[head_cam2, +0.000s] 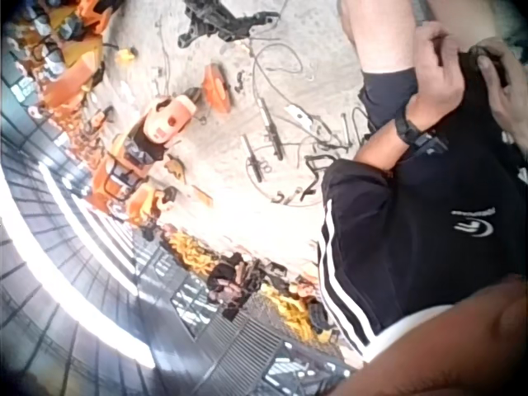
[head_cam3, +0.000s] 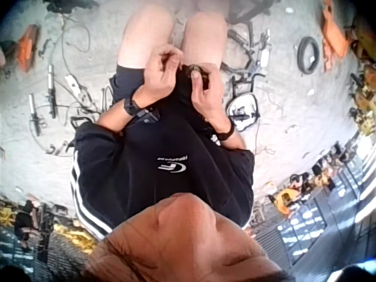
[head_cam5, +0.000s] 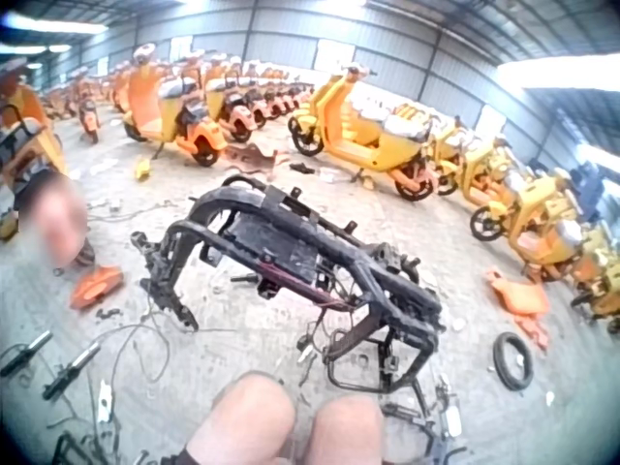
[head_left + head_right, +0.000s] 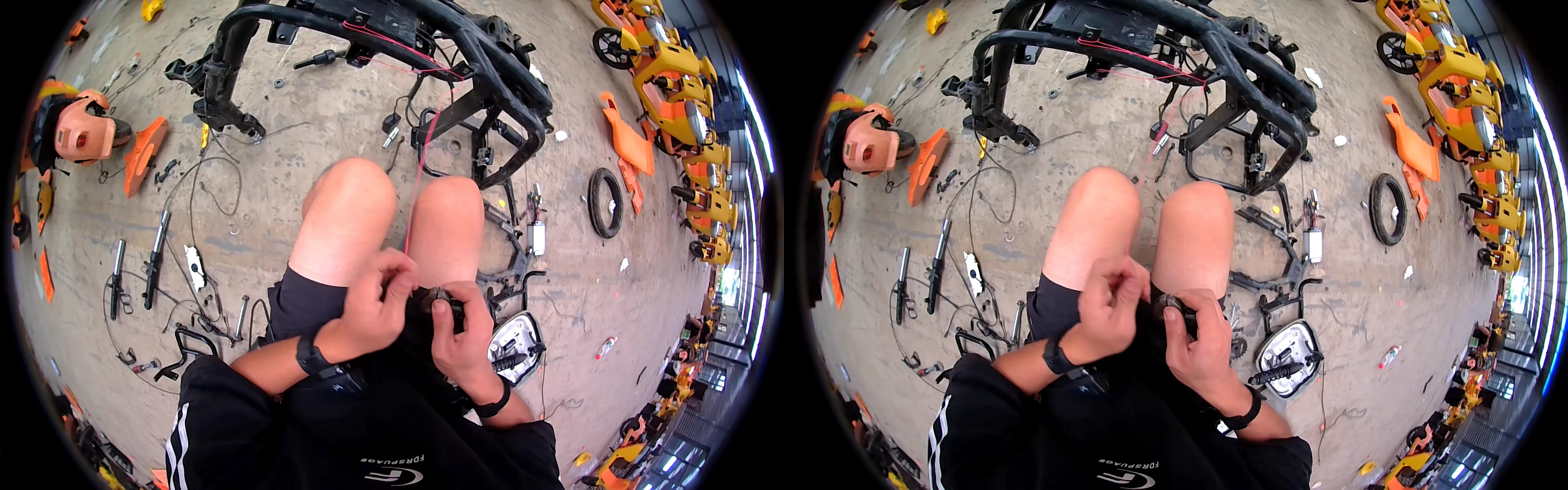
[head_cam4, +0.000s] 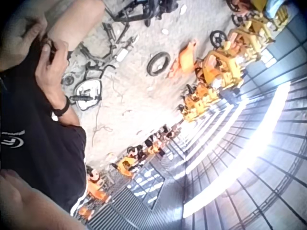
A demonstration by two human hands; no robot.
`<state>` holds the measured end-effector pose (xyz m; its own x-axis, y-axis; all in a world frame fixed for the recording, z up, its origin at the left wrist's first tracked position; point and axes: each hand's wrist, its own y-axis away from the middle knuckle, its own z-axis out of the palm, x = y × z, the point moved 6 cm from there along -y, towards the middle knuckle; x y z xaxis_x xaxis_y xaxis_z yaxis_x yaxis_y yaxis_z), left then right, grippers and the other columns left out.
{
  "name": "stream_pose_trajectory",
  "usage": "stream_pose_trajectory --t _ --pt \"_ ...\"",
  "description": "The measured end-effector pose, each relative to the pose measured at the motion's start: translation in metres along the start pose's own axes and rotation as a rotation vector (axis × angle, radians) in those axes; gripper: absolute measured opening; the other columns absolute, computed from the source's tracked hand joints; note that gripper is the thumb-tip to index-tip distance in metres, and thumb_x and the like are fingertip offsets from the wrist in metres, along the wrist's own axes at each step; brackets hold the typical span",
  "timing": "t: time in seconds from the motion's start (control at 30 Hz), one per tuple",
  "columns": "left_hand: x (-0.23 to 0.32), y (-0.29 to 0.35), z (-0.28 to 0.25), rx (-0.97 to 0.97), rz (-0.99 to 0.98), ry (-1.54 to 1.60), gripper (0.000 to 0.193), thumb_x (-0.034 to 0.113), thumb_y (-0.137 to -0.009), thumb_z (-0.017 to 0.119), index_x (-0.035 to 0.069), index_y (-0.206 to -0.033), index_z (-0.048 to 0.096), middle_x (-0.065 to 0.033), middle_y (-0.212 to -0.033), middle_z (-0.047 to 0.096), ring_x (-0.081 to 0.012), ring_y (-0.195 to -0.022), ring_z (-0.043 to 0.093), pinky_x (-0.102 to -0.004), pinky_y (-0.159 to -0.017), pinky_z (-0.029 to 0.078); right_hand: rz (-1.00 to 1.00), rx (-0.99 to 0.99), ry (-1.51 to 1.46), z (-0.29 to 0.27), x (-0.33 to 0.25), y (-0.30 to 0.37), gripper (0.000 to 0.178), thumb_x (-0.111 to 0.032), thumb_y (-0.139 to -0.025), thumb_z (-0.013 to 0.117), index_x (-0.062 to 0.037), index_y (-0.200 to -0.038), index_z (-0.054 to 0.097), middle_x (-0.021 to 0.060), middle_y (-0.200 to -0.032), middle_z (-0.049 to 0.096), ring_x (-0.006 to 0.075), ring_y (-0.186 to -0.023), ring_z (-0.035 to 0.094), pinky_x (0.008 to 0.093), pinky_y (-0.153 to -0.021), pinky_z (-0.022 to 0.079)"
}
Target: The person sits on the floor in a workshop and works on the wiring of a scooter frame. They use a screwdriver to tighten a bolt on the frame and then use a small tool to strip the insulation from a red wire.
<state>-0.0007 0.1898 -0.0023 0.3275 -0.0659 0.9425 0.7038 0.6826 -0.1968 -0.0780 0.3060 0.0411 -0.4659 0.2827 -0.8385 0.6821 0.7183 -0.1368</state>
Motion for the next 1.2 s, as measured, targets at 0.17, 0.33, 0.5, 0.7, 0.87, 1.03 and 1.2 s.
stream_pose_trajectory --t 0.17,0.33,0.5,0.7,0.87,1.03,1.2 --pt "-0.001 -0.021 0.001 -0.237 -0.366 0.293 0.014 0.007 -0.096 0.06 -0.003 -0.105 0.055 -0.0053 -0.088 0.06 -0.0099 -0.075 0.057 -0.0239 -0.066 0.049 0.083 -0.123 -0.149 0.003 0.003 0.0 0.012 -0.005 -0.091 0.061 0.0025 -0.098 0.056 0.0138 -0.086 0.062 0.0247 -0.074 0.06 0.0319 -0.068 0.048" --pt "-0.002 -0.019 0.004 -0.309 -0.205 0.348 0.016 0.011 -0.093 0.065 -0.002 -0.1 0.059 -0.0061 -0.092 0.058 -0.0118 -0.078 0.057 -0.0246 -0.07 0.049 0.348 -0.263 -0.364 0.004 0.009 0.012 0.013 -0.009 -0.095 0.058 0.0026 -0.101 0.057 0.0061 -0.085 0.061 0.0106 -0.075 0.056 0.0239 -0.068 0.045" --pt "-0.007 -0.016 0.006 -0.398 -0.287 0.373 0.019 0.015 -0.093 0.067 -0.002 -0.096 0.06 -0.0064 -0.092 0.057 -0.0125 -0.078 0.056 -0.0251 -0.069 0.049 0.462 -0.33 -0.529 0.003 0.007 0.015 0.016 -0.012 -0.098 0.056 0.0021 -0.106 0.056 0.0022 -0.086 0.059 0.0058 -0.075 0.051 0.0207 -0.067 0.043" --pt "-0.008 -0.016 0.008 -0.46 -0.42 0.463 0.024 0.019 -0.091 0.068 -0.003 -0.086 0.061 -0.0067 -0.087 0.058 -0.0127 -0.076 0.056 -0.0257 -0.067 0.048 0.476 -0.352 -0.549 0.002 0.003 0.015 0.018 -0.014 -0.099 0.055 0.0021 -0.107 0.056 0.0007 -0.086 0.057 0.0048 -0.073 0.049 0.0195 -0.065 0.04" --pt "-0.013 -0.015 0.007 -0.497 -0.43 0.451 0.026 0.021 -0.09 0.07 -0.003 -0.083 0.061 -0.0066 -0.086 0.058 -0.013 -0.075 0.055 -0.0259 -0.066 0.046 0.451 -0.376 -0.574 0.003 -0.001 0.013 0.019 -0.014 -0.099 0.056 0.0019 -0.108 0.056 0.0002 -0.086 0.055 0.0042 -0.072 0.047 0.019 -0.063 0.039" --pt "-0.01 -0.016 0.008 -0.485 -0.41 0.471 0.026 0.021 -0.09 0.07 -0.003 -0.082 0.061 -0.0062 -0.085 0.058 -0.0136 -0.076 0.054 -0.0259 -0.067 0.045 0.453 -0.402 -0.568 0.003 0.001 0.015 0.019 -0.016 -0.099 0.056 0.001 -0.109 0.055 -0.0013 -0.083 0.054 0.0023 -0.065 0.043 0.0179 -0.056 0.035" --pt "-0.006 -0.021 0.006 -0.494 -0.397 0.444 0.023 0.018 -0.089 0.071 -0.002 -0.082 0.062 -0.0059 -0.085 0.059 -0.0141 -0.079 0.054 -0.0266 -0.069 0.044 0.513 -0.439 -0.603 0.004 0.003 0.016 0.018 -0.016 -0.099 0.055 -0.0002 -0.109 0.055 -0.0031 -0.076 0.052 0.0013 -0.061 0.041 0.0176 -0.053 0.032"
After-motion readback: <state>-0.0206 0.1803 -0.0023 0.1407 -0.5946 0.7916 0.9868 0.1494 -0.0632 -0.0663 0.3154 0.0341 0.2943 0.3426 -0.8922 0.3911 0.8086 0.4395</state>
